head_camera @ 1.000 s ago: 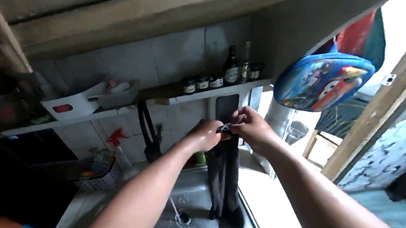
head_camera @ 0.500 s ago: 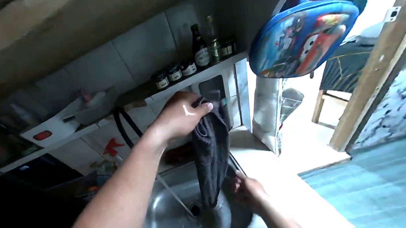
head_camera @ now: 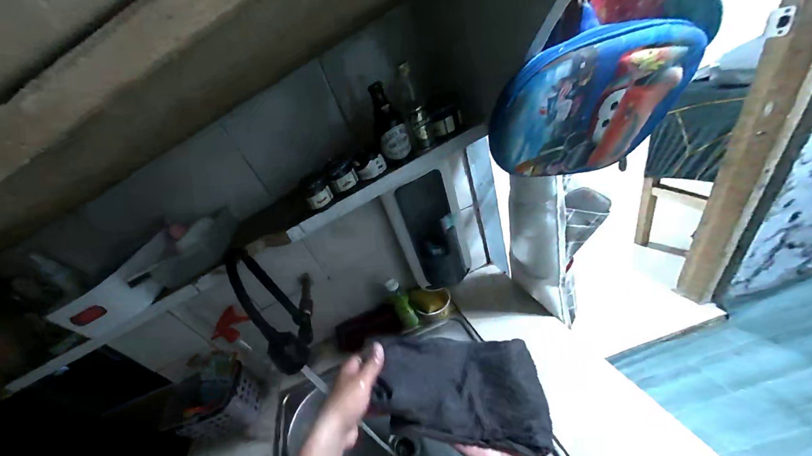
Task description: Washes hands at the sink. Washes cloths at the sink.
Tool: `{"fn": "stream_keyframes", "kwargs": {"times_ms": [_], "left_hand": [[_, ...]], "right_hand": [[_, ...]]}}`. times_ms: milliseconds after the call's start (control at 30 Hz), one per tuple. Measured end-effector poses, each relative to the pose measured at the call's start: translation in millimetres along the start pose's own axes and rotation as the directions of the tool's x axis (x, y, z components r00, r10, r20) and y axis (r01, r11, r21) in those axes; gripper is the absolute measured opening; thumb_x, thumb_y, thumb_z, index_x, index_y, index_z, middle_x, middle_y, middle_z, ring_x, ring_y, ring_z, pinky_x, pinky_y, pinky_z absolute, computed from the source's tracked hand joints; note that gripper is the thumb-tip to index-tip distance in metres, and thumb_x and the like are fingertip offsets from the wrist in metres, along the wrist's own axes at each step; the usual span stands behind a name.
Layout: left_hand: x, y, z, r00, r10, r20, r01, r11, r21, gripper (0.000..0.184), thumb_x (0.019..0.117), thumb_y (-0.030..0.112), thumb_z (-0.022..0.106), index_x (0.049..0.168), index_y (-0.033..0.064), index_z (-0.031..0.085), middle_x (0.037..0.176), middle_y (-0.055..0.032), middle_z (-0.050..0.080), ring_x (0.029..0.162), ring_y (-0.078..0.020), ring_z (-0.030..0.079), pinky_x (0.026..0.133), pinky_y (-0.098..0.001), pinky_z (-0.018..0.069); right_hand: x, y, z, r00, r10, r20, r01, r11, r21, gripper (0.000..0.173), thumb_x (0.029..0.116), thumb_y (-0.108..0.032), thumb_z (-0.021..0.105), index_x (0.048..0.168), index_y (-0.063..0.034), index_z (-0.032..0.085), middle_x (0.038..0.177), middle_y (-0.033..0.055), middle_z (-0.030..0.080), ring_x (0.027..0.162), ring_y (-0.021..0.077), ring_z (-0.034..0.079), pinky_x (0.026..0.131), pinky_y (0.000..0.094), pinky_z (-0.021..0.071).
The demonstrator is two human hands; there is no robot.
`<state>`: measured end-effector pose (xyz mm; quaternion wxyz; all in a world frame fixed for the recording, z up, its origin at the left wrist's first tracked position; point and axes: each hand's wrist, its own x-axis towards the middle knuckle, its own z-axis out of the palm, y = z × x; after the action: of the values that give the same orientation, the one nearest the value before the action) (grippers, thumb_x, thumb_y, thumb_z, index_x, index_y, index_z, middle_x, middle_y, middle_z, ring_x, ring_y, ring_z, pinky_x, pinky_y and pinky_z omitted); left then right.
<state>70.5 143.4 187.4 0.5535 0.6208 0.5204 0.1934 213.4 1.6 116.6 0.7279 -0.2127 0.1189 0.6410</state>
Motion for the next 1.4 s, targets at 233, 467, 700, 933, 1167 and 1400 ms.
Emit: {"fn": "stream_keyframes", "kwargs": {"times_ms": [233,467,700,933,1167,1400], "left_hand": [[0.7,-74.5,34.2,0.884,-0.12,0.452,0.367,0.776,-0.513,0.064,0.103,0.064,0.04,0.132,0.0113,0.062,0.119,-0.0154,0.072,0.113,-0.0303,0.069,0.097,-0.0546,0.0564],[13.5,-3.3,19.9,0.997,0.055,0.061,-0.04,0.974,-0.222,0.047,0.0964,0.019,0.073,0.135,0.001,0.054,0.114,-0.0162,0.072,0.102,-0.0249,0.073,0.091,-0.0425,0.062],[10.7,30.5,34.4,0.957,0.237,0.167,-0.287,0.856,0.429,0.042,0.0937,0.035,0.075,0.12,0.0034,0.068,0.115,-0.0117,0.071,0.11,-0.0186,0.068,0.101,-0.0408,0.0545],[12.8,-14.5,58.8,0.961,0.073,0.269,-0.086,0.996,0.036,0.044,0.0947,0.023,0.075,0.128,-0.0014,0.061,0.117,-0.014,0.072,0.107,-0.0198,0.072,0.097,-0.0387,0.0598],[33.1,-89.1,48.8,0.998,0.011,0.054,-0.028,0.946,0.322,0.069,0.0971,0.052,0.065,0.145,0.0031,0.053,0.141,-0.0196,0.059,0.131,-0.028,0.057,0.112,-0.0462,0.0462],[25.7,-127.9,58.7,0.987,-0.148,0.069,0.159,0.969,-0.187,0.064,0.0965,0.049,0.068,0.14,0.0049,0.054,0.134,-0.0145,0.064,0.125,-0.0216,0.062,0.107,-0.0446,0.0515]], "right_hand": [[44.7,2.6,-93.7,0.703,0.139,0.697,-0.141,0.988,-0.055,0.045,0.0764,-0.05,0.08,0.105,-0.0153,0.078,0.107,0.0045,0.077,0.103,0.0183,0.072,0.098,0.0395,0.0579],[52.3,-22.7,-89.6,0.994,0.09,-0.066,-0.095,0.992,-0.078,0.068,0.1056,-0.063,0.018,0.135,-0.0117,0.053,0.117,0.017,0.068,0.104,0.0317,0.069,0.084,0.0572,0.0582],[75.9,6.6,-91.6,0.999,0.004,-0.039,-0.013,0.971,-0.238,0.085,0.1013,-0.073,0.019,0.149,-0.0089,0.046,0.141,0.016,0.061,0.126,0.0318,0.062,0.101,0.0507,0.053],[59.3,18.7,-70.7,0.968,-0.015,0.25,0.024,0.999,-0.033,0.098,0.0885,-0.087,0.03,0.145,-0.0088,0.05,0.129,0.0173,0.067,0.12,0.0305,0.065,0.101,0.0548,0.0539],[44.3,11.9,-66.7,0.99,0.093,0.104,-0.066,0.968,-0.241,0.031,0.1057,-0.021,0.044,0.124,-0.0017,0.058,0.109,0.0191,0.071,0.1,0.0293,0.071,0.086,0.05,0.0606],[37.5,7.2,-68.2,0.997,0.044,-0.069,-0.078,0.775,-0.627,0.035,0.1078,-0.024,0.05,0.131,0.0013,0.056,0.11,0.0182,0.073,0.101,0.0282,0.073,0.09,0.0497,0.0609]]}}
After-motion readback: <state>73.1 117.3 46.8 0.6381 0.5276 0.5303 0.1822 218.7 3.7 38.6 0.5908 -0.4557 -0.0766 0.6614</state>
